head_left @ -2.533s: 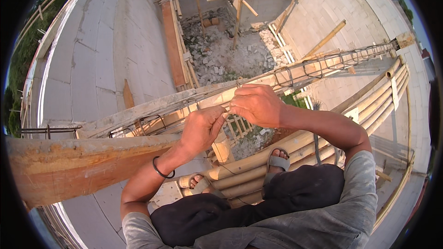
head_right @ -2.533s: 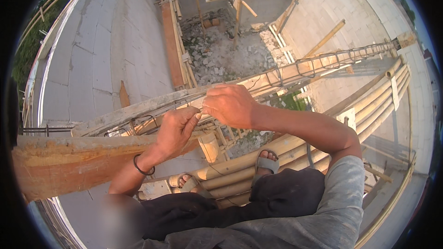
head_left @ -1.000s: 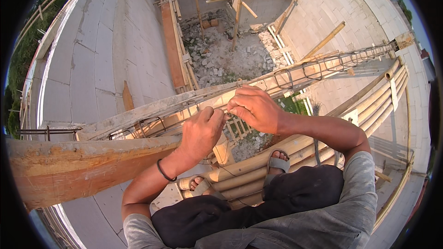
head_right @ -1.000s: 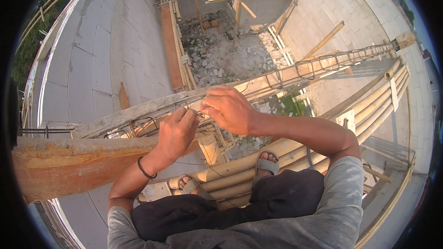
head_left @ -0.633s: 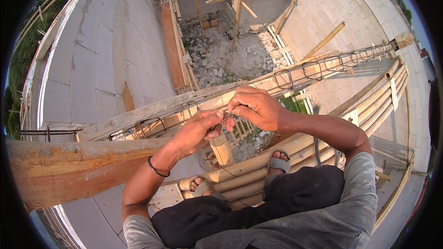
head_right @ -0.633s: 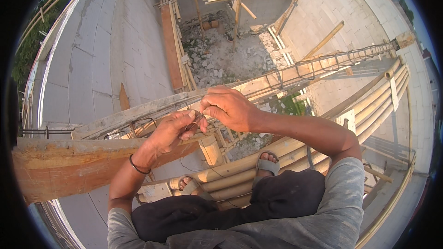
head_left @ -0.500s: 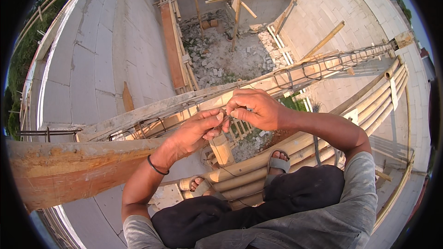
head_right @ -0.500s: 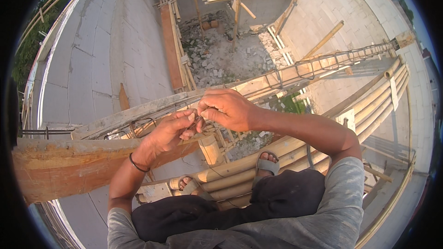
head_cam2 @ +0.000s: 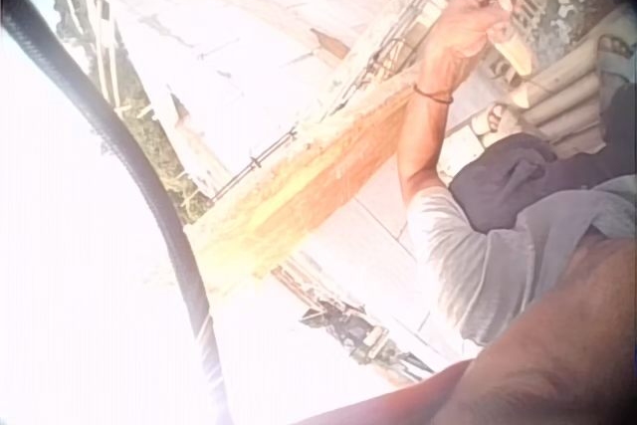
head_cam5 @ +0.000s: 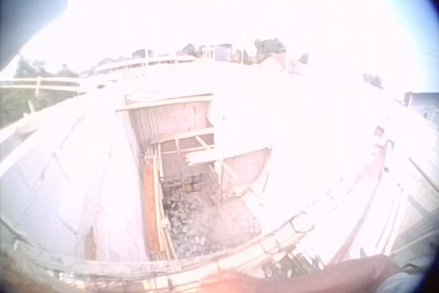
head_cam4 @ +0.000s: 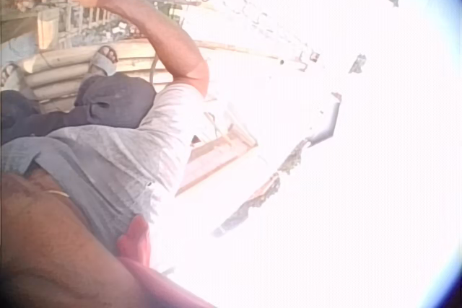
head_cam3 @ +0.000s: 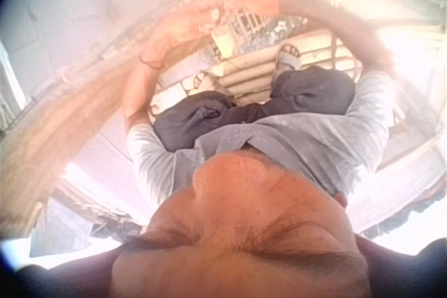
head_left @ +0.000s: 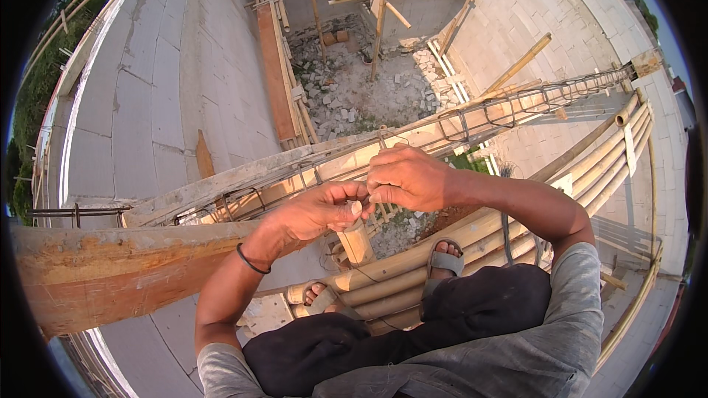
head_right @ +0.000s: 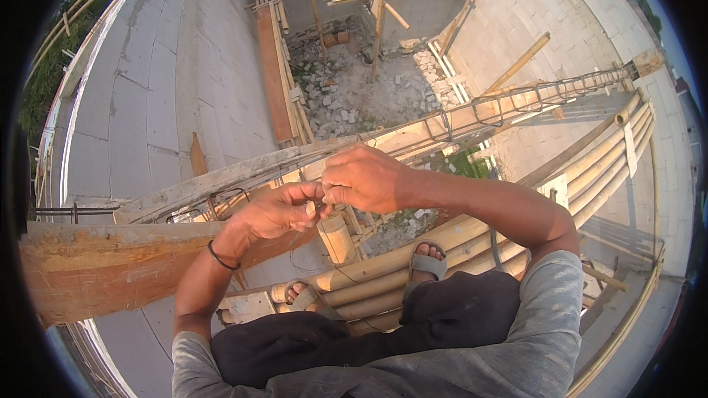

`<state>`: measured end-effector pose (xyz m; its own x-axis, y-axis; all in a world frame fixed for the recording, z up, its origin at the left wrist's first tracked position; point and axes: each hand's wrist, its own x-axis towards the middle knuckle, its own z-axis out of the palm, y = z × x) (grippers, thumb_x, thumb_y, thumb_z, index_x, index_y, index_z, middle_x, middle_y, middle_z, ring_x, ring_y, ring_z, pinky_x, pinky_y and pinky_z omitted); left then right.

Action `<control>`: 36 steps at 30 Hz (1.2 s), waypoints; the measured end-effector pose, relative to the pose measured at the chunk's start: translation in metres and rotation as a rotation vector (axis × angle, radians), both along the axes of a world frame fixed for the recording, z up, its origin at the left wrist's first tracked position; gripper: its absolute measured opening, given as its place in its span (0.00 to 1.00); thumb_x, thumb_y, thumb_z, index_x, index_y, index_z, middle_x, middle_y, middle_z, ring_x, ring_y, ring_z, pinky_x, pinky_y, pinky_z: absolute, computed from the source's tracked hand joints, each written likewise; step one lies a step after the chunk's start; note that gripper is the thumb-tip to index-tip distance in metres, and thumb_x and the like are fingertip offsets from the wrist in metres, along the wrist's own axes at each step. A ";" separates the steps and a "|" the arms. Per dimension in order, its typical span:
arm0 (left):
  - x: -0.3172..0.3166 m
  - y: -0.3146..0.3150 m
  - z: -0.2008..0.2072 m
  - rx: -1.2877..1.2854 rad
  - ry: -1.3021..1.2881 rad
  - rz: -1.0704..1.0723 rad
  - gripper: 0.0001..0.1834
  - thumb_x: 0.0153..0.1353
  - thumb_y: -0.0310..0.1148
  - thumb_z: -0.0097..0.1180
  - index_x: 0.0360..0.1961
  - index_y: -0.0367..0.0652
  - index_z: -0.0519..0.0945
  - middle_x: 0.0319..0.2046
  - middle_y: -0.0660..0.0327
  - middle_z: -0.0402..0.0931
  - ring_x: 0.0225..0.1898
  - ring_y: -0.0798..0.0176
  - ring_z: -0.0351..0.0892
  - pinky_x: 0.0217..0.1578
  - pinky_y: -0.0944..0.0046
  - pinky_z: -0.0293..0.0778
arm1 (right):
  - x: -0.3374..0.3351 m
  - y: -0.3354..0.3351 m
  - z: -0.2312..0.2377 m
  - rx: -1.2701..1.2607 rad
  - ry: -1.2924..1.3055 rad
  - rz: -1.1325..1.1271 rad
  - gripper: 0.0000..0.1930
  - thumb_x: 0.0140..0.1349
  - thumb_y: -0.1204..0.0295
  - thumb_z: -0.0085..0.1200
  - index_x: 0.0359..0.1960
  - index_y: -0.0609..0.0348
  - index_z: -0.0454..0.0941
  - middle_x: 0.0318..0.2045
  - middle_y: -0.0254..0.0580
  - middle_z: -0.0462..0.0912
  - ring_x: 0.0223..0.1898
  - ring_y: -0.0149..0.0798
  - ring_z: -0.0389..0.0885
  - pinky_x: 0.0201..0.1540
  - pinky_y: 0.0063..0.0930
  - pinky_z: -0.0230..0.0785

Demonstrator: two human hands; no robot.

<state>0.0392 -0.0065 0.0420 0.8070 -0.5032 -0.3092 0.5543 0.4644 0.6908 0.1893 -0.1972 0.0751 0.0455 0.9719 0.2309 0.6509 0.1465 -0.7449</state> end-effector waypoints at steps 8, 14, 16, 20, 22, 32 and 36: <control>0.004 -0.009 0.004 0.836 -0.451 -0.015 0.11 0.58 0.31 0.67 0.36 0.41 0.76 0.31 0.64 0.74 0.31 0.68 0.75 0.31 0.62 0.70 | 0.002 -0.004 -0.015 -0.218 0.057 0.122 0.12 0.66 0.67 0.53 0.30 0.65 0.74 0.23 0.50 0.72 0.28 0.55 0.75 0.34 0.46 0.66; -0.002 -0.022 0.015 1.231 -0.900 0.227 0.11 0.54 0.28 0.67 0.27 0.42 0.73 0.25 0.59 0.69 0.25 0.57 0.74 0.25 0.59 0.70 | 0.008 -0.005 -0.017 -0.331 0.265 0.159 0.15 0.70 0.64 0.49 0.34 0.66 0.74 0.26 0.50 0.75 0.29 0.50 0.75 0.36 0.41 0.66; -0.004 -0.026 0.018 1.395 -1.039 0.262 0.13 0.53 0.31 0.68 0.26 0.42 0.73 0.24 0.60 0.68 0.22 0.57 0.73 0.22 0.58 0.69 | 0.008 -0.005 -0.017 -0.379 0.347 0.144 0.15 0.71 0.63 0.49 0.35 0.66 0.75 0.27 0.49 0.76 0.30 0.47 0.76 0.37 0.39 0.67; -0.007 -0.032 0.018 1.656 -1.201 0.397 0.17 0.51 0.38 0.69 0.24 0.43 0.71 0.22 0.61 0.66 0.19 0.58 0.73 0.17 0.59 0.67 | 0.001 -0.004 -0.017 -0.326 0.461 0.068 0.15 0.72 0.63 0.48 0.37 0.66 0.76 0.27 0.48 0.77 0.30 0.37 0.73 0.36 0.36 0.67; -0.006 -0.032 0.017 1.705 -1.159 0.432 0.17 0.53 0.42 0.68 0.26 0.44 0.72 0.22 0.62 0.65 0.19 0.60 0.73 0.17 0.60 0.68 | -0.004 -0.004 -0.017 -0.260 0.448 0.003 0.15 0.71 0.64 0.48 0.37 0.66 0.76 0.26 0.48 0.77 0.29 0.35 0.72 0.36 0.35 0.67; -0.004 -0.023 0.006 1.382 -1.105 0.592 0.20 0.56 0.47 0.66 0.25 0.41 0.75 0.20 0.59 0.63 0.16 0.59 0.67 0.16 0.61 0.64 | -0.016 -0.004 -0.016 -0.076 0.270 -0.161 0.12 0.68 0.65 0.53 0.37 0.64 0.77 0.31 0.50 0.80 0.32 0.52 0.79 0.35 0.39 0.69; -0.008 -0.022 0.008 1.306 -0.933 0.532 0.20 0.58 0.44 0.66 0.22 0.39 0.75 0.20 0.58 0.65 0.16 0.59 0.66 0.18 0.59 0.64 | -0.016 -0.006 -0.012 0.038 0.010 -0.128 0.10 0.65 0.66 0.56 0.37 0.63 0.78 0.31 0.48 0.80 0.32 0.54 0.78 0.35 0.42 0.69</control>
